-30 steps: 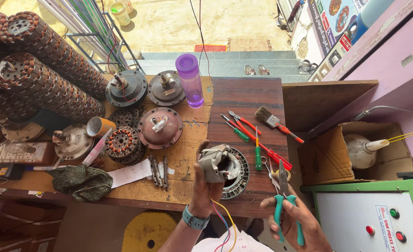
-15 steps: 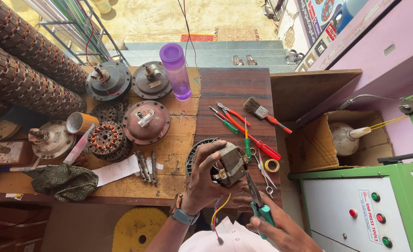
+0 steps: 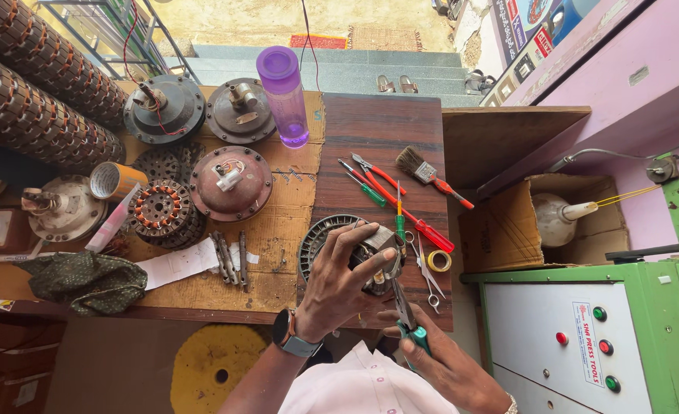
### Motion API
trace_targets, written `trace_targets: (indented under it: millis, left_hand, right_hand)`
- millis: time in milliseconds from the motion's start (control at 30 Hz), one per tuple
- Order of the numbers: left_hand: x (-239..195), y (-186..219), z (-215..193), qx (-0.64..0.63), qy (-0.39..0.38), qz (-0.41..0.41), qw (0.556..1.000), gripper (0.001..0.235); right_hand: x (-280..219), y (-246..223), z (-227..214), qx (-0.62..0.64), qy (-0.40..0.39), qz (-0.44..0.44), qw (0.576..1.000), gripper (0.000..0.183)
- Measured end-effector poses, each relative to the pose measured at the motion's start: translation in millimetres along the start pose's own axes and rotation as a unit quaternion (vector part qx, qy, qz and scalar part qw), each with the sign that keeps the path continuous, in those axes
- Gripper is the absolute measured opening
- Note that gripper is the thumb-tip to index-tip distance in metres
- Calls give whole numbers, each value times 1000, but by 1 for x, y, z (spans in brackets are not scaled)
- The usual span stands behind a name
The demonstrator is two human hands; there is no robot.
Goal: The person uses pliers and a screwdriver to strip insulation and adjust wires on a small electrical motor component. The person repeatedly cuts and twists wires while holding the motor part over a workbench cluttered with tools and other motor parts.
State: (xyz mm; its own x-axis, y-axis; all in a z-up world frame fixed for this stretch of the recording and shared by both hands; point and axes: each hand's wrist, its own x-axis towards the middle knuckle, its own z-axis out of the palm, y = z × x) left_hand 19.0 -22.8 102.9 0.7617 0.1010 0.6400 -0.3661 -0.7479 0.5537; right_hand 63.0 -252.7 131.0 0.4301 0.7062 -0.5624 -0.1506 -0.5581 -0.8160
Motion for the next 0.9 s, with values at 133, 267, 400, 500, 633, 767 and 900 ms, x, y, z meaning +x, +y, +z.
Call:
trace_targets:
  millis: [133, 267, 400, 500, 633, 767, 900]
  left_hand:
    - [4, 7, 0, 46, -19, -19, 999, 94]
    - [7, 8, -4, 87, -64, -38, 993, 92]
    - [5, 9, 0, 95, -72, -53, 991, 95]
    - [2, 10, 1, 80, -74, -58, 992, 95]
    - [-4, 10, 1, 105, -89, -19, 990, 91]
    - [-6, 9, 1, 88, -116, 0, 989, 91]
    - [-4, 13, -1, 20, -96, -27, 995, 94]
  right_hand:
    - [2, 2, 2, 16, -27, -67, 997, 71]
    - [9, 6, 7, -4, 17, -75, 997, 73]
    - [10, 15, 12, -32, 40, 18, 999, 69]
    - [11, 21, 13, 85, 13, -5, 996, 65]
    - [15, 29, 10, 91, 10, -47, 995, 59]
    - [24, 39, 14, 229, -18, -82, 970, 45]
    - [29, 47, 24, 326, -21, -135, 935, 44]
